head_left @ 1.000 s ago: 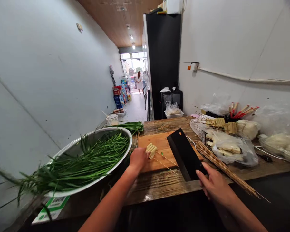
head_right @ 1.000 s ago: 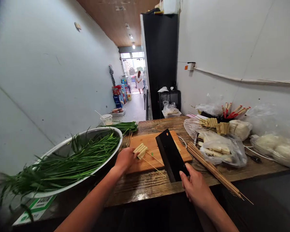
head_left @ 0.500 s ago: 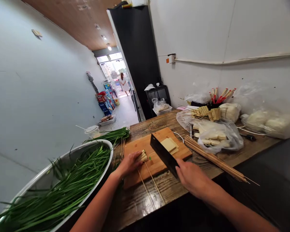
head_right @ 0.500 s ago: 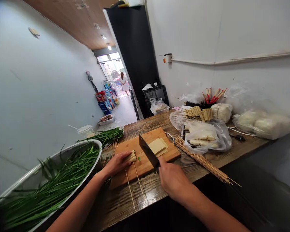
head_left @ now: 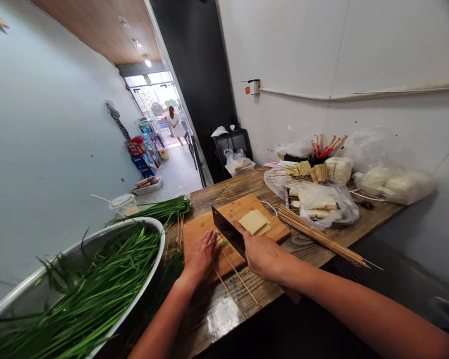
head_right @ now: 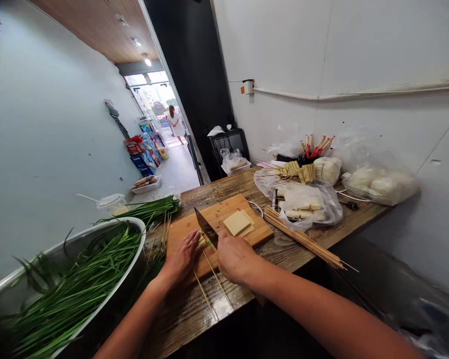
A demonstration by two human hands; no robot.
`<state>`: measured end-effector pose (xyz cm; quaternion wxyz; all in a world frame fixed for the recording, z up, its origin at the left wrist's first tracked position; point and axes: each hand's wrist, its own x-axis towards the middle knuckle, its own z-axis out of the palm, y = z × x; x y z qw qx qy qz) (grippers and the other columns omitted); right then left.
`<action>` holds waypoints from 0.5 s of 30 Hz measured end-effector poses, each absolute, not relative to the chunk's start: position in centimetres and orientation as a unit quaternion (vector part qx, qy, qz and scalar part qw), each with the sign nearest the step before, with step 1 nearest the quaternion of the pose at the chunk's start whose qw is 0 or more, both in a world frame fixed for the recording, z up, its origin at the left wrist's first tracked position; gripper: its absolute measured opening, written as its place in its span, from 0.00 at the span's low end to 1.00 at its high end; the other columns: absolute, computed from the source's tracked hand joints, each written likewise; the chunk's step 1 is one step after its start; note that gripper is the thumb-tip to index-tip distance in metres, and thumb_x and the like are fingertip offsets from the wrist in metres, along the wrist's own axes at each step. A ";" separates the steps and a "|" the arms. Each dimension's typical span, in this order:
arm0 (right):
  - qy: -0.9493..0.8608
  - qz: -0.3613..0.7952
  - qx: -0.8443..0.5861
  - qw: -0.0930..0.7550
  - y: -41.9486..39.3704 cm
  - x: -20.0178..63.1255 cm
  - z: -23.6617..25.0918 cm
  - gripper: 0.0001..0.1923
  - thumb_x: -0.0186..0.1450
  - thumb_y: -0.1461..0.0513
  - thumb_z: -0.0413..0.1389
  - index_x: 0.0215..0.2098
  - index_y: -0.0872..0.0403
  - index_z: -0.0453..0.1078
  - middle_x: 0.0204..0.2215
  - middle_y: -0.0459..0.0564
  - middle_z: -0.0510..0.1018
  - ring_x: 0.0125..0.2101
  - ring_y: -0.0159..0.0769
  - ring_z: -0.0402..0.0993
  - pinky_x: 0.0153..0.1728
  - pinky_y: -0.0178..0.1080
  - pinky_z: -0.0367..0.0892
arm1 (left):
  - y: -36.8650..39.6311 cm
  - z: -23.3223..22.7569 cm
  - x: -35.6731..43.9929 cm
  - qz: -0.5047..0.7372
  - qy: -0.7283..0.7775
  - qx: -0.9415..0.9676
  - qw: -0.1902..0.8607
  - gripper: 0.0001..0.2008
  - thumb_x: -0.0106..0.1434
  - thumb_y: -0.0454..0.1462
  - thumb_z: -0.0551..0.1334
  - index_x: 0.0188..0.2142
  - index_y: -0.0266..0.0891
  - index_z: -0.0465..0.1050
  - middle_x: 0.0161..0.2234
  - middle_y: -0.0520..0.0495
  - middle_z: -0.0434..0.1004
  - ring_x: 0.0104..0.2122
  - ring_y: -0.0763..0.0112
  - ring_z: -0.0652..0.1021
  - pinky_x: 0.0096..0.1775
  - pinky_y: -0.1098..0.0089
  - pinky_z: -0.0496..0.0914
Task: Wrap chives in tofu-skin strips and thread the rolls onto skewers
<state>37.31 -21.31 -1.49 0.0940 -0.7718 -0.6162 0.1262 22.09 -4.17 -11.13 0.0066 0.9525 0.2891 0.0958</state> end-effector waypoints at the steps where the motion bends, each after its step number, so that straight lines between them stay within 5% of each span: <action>1: -0.616 0.126 -0.772 0.088 -21.3 37.1 -1.4 0.17 0.57 0.70 0.48 0.46 0.65 0.61 0.34 0.65 0.76 0.36 0.48 0.75 0.31 0.39 0.66 | -4.1 -11.4 22.1 0.103 0.286 0.953 0.000 0.25 0.66 0.42 0.44 0.57 0.28 0.57 0.58 0.35 0.57 0.59 0.61 0.58 0.58 0.59 0.57; 15: -0.604 0.157 -0.776 0.091 -21.0 35.5 -0.4 0.15 0.59 0.70 0.46 0.44 0.65 0.63 0.35 0.65 0.76 0.37 0.44 0.75 0.32 0.37 0.63 | -3.8 -12.6 22.1 0.143 0.268 0.953 -0.015 0.22 0.65 0.36 0.45 0.55 0.28 0.60 0.56 0.34 0.61 0.57 0.61 0.62 0.56 0.60 0.59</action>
